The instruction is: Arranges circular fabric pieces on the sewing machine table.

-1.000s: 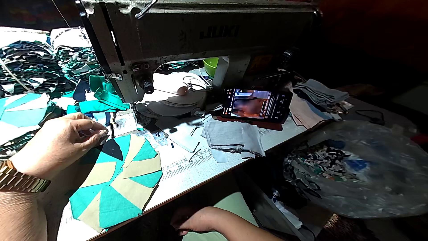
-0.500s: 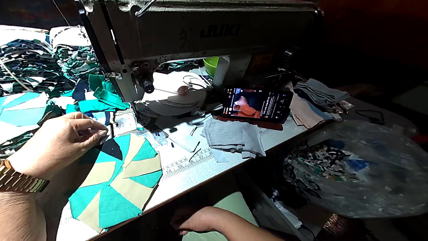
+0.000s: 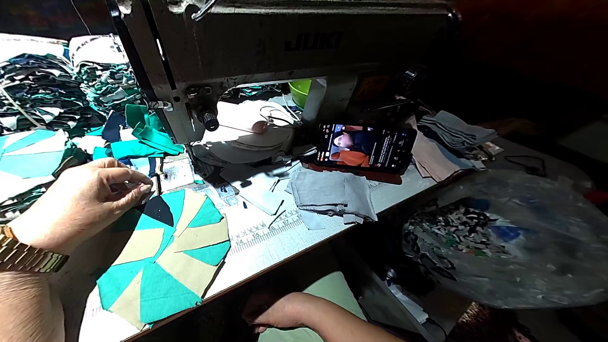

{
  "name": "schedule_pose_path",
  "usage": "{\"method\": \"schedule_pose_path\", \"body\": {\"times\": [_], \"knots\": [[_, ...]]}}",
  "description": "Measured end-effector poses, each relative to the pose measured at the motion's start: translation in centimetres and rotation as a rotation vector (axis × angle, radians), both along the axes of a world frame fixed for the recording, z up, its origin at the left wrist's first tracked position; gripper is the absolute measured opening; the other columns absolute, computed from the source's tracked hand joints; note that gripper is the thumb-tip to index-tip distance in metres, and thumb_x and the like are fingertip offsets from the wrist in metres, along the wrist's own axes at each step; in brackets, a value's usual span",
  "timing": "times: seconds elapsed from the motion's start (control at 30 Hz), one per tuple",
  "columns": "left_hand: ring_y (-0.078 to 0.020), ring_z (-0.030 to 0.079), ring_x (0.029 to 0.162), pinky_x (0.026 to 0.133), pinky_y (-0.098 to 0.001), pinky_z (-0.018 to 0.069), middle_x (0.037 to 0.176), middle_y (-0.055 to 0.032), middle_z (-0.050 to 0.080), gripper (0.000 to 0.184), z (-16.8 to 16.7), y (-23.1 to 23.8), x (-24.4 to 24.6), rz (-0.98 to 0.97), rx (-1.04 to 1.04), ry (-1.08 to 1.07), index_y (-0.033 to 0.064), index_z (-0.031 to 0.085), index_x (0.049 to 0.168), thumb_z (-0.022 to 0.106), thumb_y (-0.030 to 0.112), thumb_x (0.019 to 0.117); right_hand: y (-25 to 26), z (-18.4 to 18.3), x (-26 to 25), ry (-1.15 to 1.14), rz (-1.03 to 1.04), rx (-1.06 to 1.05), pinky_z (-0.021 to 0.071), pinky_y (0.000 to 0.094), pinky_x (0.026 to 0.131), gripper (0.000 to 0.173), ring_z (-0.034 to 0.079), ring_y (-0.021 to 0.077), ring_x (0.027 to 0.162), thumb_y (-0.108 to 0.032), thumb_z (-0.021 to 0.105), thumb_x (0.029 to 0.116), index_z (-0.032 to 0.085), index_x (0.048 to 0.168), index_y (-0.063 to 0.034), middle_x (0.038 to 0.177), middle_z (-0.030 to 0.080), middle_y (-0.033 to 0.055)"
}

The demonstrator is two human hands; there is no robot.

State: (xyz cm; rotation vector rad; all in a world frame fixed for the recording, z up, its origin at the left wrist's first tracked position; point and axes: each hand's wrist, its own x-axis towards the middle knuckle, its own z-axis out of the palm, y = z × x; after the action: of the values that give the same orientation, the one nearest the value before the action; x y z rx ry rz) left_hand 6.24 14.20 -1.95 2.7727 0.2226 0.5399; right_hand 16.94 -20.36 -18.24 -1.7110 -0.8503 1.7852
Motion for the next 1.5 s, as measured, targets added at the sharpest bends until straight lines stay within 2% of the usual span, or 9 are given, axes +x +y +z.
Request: {"method": "schedule_pose_path", "body": {"times": [0.1,0.3,0.43,0.57,0.9,1.03,1.33,1.43,1.5], "knots": [[-0.0147,0.064,0.080,0.071,-0.0403,0.0564,0.095,-0.0020,0.064,0.026,-0.15,0.17,0.00,0.003,0.006,-0.004,0.0156,0.077,0.103,0.065,0.037,0.0936,0.01,-0.01,0.00,-0.001,0.001,-0.006,0.0508,0.0396,0.101,0.037,0.064,0.0247,0.114,-0.016,0.052,0.1078,0.054,0.139,0.0037,0.134,0.060,0.0220],[-0.0165,0.064,0.081,0.071,-0.0423,0.0559,0.095,-0.0035,0.063,0.024,-0.04,0.04,-0.02,0.000,-0.005,0.002,0.0140,0.077,0.104,0.067,0.033,0.0935,0.01,0.26,-0.01,-0.001,-0.003,-0.004,0.0511,0.0397,0.101,0.037,0.064,0.0247,0.114,-0.016,0.052,0.1077,0.054,0.138,0.0037,0.132,0.060,0.0218],[-0.0203,0.063,0.081,0.071,-0.0458,0.0553,0.096,-0.0078,0.063,0.017,0.51,-0.54,-0.03,0.011,-0.043,0.024,0.0103,0.076,0.105,0.071,0.022,0.0933,-0.01,-0.08,-0.09,-0.009,-0.002,0.000,0.0508,0.0401,0.100,0.036,0.064,0.0243,0.112,-0.016,0.052,0.1077,0.055,0.138,0.0035,0.130,0.061,0.0217],[-0.0186,0.064,0.080,0.071,-0.0438,0.0562,0.097,-0.0064,0.063,0.021,0.22,-0.19,-0.07,0.003,-0.032,0.011,0.0116,0.076,0.106,0.070,0.027,0.0930,0.01,-0.28,-0.06,-0.016,0.005,0.009,0.0517,0.0396,0.098,0.036,0.065,0.0232,0.109,-0.017,0.052,0.1076,0.056,0.137,0.0031,0.128,0.062,0.0212],[-0.0194,0.063,0.081,0.072,-0.0453,0.0553,0.097,-0.0059,0.064,0.019,0.61,-0.56,-0.03,0.012,-0.031,0.035,0.0119,0.076,0.106,0.071,0.025,0.0940,0.02,0.14,0.03,-0.020,0.018,0.007,0.0511,0.0398,0.099,0.036,0.064,0.0239,0.111,-0.016,0.052,0.1078,0.055,0.137,0.0039,0.129,0.062,0.0218],[-0.0172,0.064,0.081,0.071,-0.0437,0.0558,0.096,-0.0040,0.064,0.023,0.27,-0.19,-0.04,0.007,-0.010,0.019,0.0141,0.077,0.106,0.068,0.032,0.0941,0.04,0.16,-0.03,-0.011,0.001,-0.001,0.0514,0.0389,0.099,0.035,0.064,0.0231,0.111,-0.015,0.052,0.1076,0.055,0.137,0.0037,0.130,0.061,0.0212],[-0.0177,0.063,0.082,0.071,-0.0434,0.0554,0.095,-0.0045,0.063,0.024,0.20,-0.16,-0.01,-0.003,-0.027,0.015,0.0129,0.076,0.106,0.068,0.032,0.0943,0.10,0.26,-0.07,-0.003,-0.001,-0.008,0.0507,0.0385,0.100,0.035,0.064,0.0230,0.113,-0.015,0.051,0.1078,0.055,0.138,0.0042,0.132,0.060,0.0215],[-0.0164,0.064,0.082,0.071,-0.0421,0.0563,0.095,-0.0035,0.063,0.028,-0.20,0.25,0.00,-0.009,-0.003,-0.004,0.0143,0.077,0.106,0.066,0.037,0.0939,0.06,0.26,-0.15,-0.004,-0.010,0.009,0.0517,0.0390,0.098,0.035,0.064,0.0234,0.110,-0.014,0.052,0.1075,0.055,0.137,0.0054,0.129,0.061,0.0220],[-0.0172,0.064,0.081,0.071,-0.0430,0.0562,0.095,-0.0049,0.063,0.026,-0.04,0.06,-0.02,-0.010,-0.008,-0.006,0.0124,0.077,0.106,0.067,0.033,0.0937,0.06,0.33,-0.15,-0.001,-0.011,0.005,0.0514,0.0391,0.099,0.036,0.064,0.0237,0.111,-0.014,0.052,0.1074,0.054,0.137,0.0051,0.130,0.060,0.0220]]}}
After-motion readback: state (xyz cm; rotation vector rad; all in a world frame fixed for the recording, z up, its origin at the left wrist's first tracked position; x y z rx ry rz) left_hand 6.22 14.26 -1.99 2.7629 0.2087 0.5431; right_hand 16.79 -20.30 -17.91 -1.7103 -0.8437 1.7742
